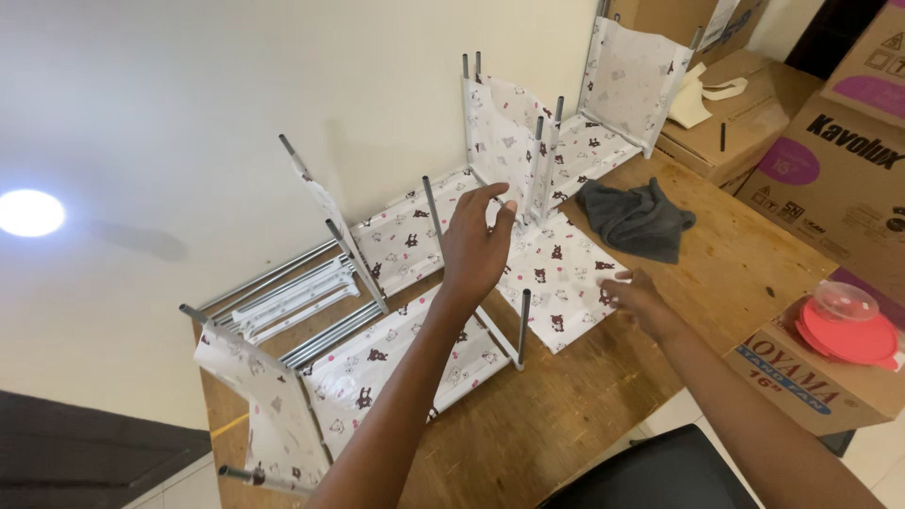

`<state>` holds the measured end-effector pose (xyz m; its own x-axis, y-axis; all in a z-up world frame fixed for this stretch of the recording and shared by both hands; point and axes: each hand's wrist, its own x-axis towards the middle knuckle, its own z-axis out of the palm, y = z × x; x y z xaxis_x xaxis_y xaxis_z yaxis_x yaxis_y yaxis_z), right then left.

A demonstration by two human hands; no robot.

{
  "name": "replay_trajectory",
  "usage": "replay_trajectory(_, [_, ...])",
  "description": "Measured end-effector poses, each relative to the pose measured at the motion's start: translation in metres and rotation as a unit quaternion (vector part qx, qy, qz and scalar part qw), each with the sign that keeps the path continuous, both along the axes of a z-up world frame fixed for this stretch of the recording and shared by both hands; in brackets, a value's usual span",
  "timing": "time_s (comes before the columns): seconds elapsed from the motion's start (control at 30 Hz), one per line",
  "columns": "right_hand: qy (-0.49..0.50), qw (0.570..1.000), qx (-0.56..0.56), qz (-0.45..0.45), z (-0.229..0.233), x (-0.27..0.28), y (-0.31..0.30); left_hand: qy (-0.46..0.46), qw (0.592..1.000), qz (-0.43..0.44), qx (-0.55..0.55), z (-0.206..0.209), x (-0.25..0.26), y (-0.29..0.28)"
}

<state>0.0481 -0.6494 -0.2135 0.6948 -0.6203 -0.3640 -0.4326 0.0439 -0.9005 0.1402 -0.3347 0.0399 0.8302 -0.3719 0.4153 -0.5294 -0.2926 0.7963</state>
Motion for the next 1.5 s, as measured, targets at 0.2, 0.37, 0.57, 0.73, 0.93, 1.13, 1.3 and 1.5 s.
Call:
replay_trajectory(0.2, [0.087,0.985,0.046,-0.138,-0.081,0.033,0.010,0.032,0.999,-0.001,-0.017,-0.025,0.035,0.004])
replay_trajectory(0.37, [-0.015,0.972,-0.082,-0.219,-0.100,0.031,0.025,0.034,0.999,0.002,-0.013,-0.040,0.058,0.003])
replay_trajectory(0.57, [0.014,0.935,0.072,-0.347,-0.090,0.032,0.017,0.052,0.998,-0.020,-0.029,-0.056,0.073,-0.005])
replay_trajectory(0.73, [-0.101,0.941,0.112,-0.302,-0.033,0.039,0.012,0.107,0.985,-0.101,-0.085,-0.061,0.067,-0.017])
replay_trajectory(0.93, [-0.253,0.947,0.097,-0.174,0.100,0.046,0.047,0.138,0.964,-0.224,-0.044,-0.038,0.037,-0.013])
replay_trajectory(1.13, [-0.350,0.931,0.059,-0.087,0.230,0.024,0.122,-0.001,0.963,-0.268,0.020,0.009,0.013,-0.005])
replay_trajectory(1.3, [-0.388,0.921,0.029,0.012,0.274,0.005,0.158,-0.105,0.985,-0.115,0.069,0.028,-0.010,0.004])
replay_trajectory(1.5, [-0.304,0.949,-0.057,-0.063,0.232,0.004,0.153,-0.147,0.982,-0.082,-0.083,0.042,-0.010,0.038])
